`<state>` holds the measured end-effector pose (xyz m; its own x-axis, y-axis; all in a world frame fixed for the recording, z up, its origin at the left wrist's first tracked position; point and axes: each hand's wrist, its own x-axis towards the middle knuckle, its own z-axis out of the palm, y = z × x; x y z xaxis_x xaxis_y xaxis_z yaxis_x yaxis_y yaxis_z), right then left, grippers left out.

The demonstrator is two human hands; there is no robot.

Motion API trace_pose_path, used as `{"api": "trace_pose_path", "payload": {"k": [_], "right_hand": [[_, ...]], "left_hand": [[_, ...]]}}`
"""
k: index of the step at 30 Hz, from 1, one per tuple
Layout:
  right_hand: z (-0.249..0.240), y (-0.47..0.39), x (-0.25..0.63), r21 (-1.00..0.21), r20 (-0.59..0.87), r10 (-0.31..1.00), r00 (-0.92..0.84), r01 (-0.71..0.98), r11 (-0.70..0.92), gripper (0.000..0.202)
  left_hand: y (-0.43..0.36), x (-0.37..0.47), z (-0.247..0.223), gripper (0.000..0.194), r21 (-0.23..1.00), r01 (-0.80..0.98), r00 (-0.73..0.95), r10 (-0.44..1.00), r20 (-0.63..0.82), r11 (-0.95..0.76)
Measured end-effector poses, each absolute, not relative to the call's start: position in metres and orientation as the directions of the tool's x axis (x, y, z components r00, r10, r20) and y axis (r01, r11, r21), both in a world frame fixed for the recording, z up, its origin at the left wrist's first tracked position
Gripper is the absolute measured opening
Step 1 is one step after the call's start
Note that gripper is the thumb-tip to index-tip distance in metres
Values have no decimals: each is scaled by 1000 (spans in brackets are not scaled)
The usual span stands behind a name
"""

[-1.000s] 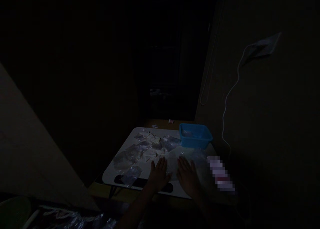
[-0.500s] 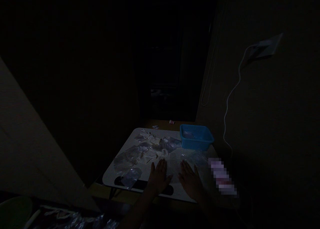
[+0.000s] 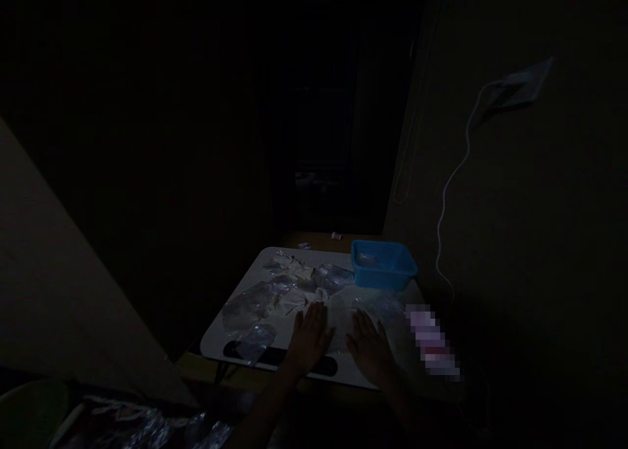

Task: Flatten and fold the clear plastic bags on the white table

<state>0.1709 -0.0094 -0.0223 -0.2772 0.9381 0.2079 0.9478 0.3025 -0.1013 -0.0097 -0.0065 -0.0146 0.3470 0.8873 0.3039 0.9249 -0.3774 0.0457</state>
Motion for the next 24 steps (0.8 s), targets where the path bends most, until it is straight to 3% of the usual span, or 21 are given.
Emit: {"api": "trace_pose_path", "payload": {"k": [4,8,13,16,20,24], "right_hand": [[-20,-11,170,-101,208,940,-271,950,296,59],[-23,-10,170,-101,229,940,-253,954,281,61],[-24,-11,174,-105,348,926,-145,976,192,57],[-19,-12,174,-76,397,891,-223,959,273,53],[-17,-13,171,-52,336,865,-372,910,412,51],[-21,-13,170,-80,277,901,-333,927,367,52]], "left_hand": [[-5,-5,-14,44,38,906,385,859,336,-421],[-4,0,-20,47,-20,905,414,866,281,-426],[-3,-2,-26,47,-58,908,415,872,259,-415],[-3,-3,-25,47,-63,897,438,863,253,-437],[-4,-3,-22,48,-55,893,446,865,229,-446],[-4,-2,-22,48,-52,899,435,870,232,-435]]}}
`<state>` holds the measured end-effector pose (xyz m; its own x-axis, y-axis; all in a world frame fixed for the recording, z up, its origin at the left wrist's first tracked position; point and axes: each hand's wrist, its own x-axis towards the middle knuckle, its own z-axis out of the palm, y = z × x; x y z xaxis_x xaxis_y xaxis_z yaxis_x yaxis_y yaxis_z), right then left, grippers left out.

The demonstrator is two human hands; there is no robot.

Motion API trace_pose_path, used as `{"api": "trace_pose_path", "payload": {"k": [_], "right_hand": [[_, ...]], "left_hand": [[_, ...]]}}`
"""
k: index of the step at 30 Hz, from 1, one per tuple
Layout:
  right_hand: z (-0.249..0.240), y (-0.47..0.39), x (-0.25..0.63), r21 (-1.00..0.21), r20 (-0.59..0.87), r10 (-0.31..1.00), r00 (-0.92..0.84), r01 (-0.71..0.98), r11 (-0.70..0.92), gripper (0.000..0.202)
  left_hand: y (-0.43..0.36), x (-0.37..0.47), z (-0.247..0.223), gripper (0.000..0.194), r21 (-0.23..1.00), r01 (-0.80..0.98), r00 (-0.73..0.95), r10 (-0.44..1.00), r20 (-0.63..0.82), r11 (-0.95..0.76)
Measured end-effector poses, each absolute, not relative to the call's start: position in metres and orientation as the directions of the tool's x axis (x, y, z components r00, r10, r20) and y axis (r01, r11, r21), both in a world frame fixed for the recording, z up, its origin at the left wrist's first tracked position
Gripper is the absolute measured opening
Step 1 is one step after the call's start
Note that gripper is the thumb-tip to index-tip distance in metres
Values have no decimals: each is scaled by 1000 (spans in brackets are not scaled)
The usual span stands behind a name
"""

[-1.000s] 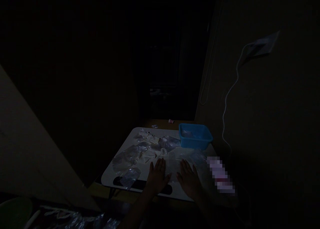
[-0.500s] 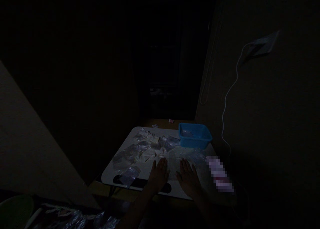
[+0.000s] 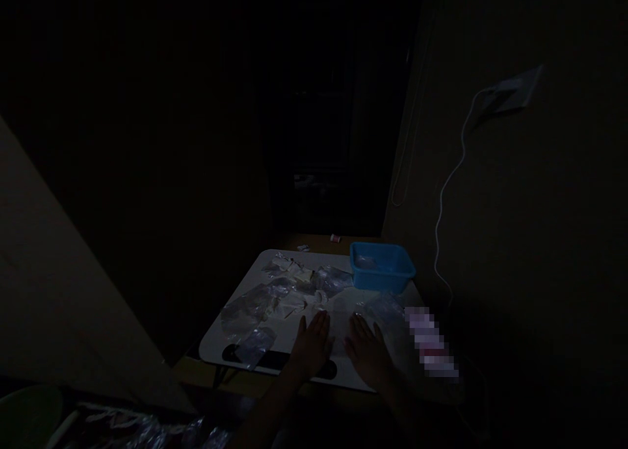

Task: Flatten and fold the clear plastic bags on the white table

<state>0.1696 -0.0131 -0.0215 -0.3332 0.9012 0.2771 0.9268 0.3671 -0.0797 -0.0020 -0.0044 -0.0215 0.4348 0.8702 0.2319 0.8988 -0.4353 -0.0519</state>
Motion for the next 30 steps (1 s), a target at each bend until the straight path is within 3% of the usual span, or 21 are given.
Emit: {"api": "trace_pose_path", "payload": {"k": [8,13,17,19,23,30], "right_hand": [[-28,-13,168,-104,268,925,-270,946,306,60],[-45,-2,176,-145,371,891,-260,932,332,57],[-54,7,185,-256,478,868,-133,924,283,56],[-50,5,183,-238,495,851,-173,915,324,55],[-33,-8,174,-110,350,877,-330,915,388,53],[-22,-14,167,-89,234,932,-277,948,305,61]], "left_hand": [[-2,-3,-27,48,-58,901,429,868,249,-429],[-5,-3,-21,47,-50,900,432,871,233,-433],[-7,-1,-16,47,-45,904,425,880,212,-425],[-6,-1,-17,47,-33,905,421,883,208,-424],[-3,-2,-23,48,-17,897,433,873,224,-441],[-2,-3,-27,47,-43,900,429,867,254,-433]]}}
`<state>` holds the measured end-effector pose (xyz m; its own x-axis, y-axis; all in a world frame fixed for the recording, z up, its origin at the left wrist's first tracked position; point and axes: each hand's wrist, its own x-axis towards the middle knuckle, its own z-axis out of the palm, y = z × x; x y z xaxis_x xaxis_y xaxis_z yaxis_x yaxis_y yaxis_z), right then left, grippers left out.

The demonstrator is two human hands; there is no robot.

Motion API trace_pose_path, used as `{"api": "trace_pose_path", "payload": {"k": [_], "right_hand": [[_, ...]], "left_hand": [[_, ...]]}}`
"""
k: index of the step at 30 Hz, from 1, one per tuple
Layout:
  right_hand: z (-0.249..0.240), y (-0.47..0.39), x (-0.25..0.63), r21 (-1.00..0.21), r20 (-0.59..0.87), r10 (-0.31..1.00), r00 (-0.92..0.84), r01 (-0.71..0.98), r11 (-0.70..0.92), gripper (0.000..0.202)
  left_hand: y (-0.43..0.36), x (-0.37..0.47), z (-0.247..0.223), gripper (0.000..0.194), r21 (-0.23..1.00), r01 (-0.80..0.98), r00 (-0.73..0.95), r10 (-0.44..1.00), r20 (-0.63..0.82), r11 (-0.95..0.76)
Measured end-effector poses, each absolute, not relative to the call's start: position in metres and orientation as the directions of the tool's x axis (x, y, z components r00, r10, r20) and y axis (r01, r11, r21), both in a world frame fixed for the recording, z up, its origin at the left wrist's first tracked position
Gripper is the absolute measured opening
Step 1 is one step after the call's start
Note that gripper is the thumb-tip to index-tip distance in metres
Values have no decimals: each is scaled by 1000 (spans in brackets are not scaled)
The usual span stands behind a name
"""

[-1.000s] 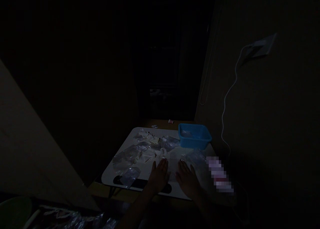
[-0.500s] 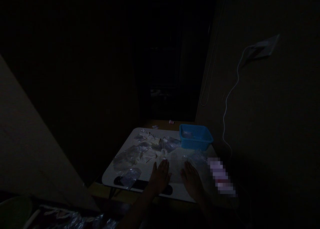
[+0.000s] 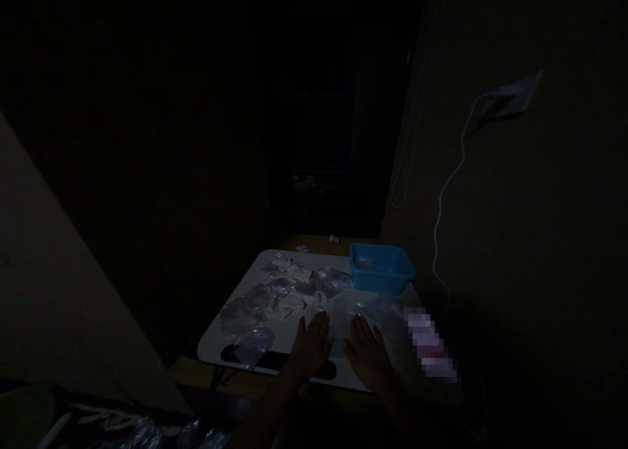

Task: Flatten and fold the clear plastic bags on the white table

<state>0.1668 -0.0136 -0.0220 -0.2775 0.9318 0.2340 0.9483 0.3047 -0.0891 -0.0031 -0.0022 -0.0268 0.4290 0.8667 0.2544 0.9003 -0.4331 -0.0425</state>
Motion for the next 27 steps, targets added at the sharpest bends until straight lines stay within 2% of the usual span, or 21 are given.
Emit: {"api": "trace_pose_path", "payload": {"k": [7,12,17,27], "right_hand": [[-29,-11,171,-84,274,917,-290,943,323,59],[-33,-8,174,-100,336,913,-233,955,281,54],[-27,-12,171,-90,271,904,-330,926,365,54],[-33,-10,169,-92,267,925,-270,948,304,64]], "left_hand": [[-2,-4,-26,48,-56,902,429,872,238,-428],[-3,-3,-24,48,-67,900,434,872,228,-430],[-3,-2,-25,47,-74,902,429,871,238,-425],[-2,-2,-27,47,-71,902,429,865,262,-426]]}}
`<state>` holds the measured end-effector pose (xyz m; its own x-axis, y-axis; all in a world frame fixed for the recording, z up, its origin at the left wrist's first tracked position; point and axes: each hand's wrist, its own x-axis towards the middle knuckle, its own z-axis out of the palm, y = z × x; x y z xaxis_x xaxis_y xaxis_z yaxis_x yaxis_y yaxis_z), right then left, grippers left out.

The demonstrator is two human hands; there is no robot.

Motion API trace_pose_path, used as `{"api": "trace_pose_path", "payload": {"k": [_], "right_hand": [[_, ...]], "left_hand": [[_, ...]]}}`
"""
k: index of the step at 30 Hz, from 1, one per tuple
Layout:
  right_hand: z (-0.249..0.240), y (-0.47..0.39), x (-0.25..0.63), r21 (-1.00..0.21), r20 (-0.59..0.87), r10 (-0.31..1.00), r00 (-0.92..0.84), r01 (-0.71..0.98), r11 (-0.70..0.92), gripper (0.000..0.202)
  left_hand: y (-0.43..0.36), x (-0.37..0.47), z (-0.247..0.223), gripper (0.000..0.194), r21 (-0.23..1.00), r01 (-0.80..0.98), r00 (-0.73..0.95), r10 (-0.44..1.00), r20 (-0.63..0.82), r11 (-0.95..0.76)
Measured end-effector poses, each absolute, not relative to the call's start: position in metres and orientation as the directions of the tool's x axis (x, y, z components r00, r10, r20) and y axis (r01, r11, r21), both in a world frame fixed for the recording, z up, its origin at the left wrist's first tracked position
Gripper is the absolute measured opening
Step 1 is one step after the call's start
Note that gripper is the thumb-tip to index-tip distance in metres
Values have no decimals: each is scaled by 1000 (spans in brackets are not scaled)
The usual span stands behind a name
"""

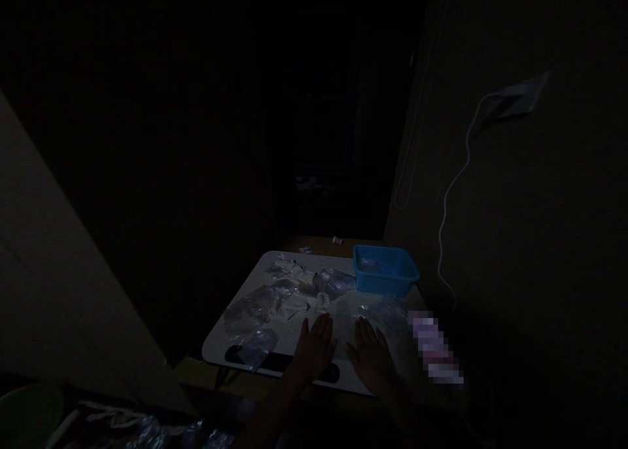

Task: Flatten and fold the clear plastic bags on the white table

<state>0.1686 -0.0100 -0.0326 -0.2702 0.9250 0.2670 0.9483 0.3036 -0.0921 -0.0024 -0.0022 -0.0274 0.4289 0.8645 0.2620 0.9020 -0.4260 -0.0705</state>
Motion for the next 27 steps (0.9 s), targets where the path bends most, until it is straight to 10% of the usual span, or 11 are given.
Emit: {"api": "trace_pose_path", "payload": {"k": [27], "right_hand": [[-29,-13,167,-92,277,937,-214,964,248,65]], "left_hand": [[-4,-3,-25,50,-47,904,422,866,269,-425]]}}
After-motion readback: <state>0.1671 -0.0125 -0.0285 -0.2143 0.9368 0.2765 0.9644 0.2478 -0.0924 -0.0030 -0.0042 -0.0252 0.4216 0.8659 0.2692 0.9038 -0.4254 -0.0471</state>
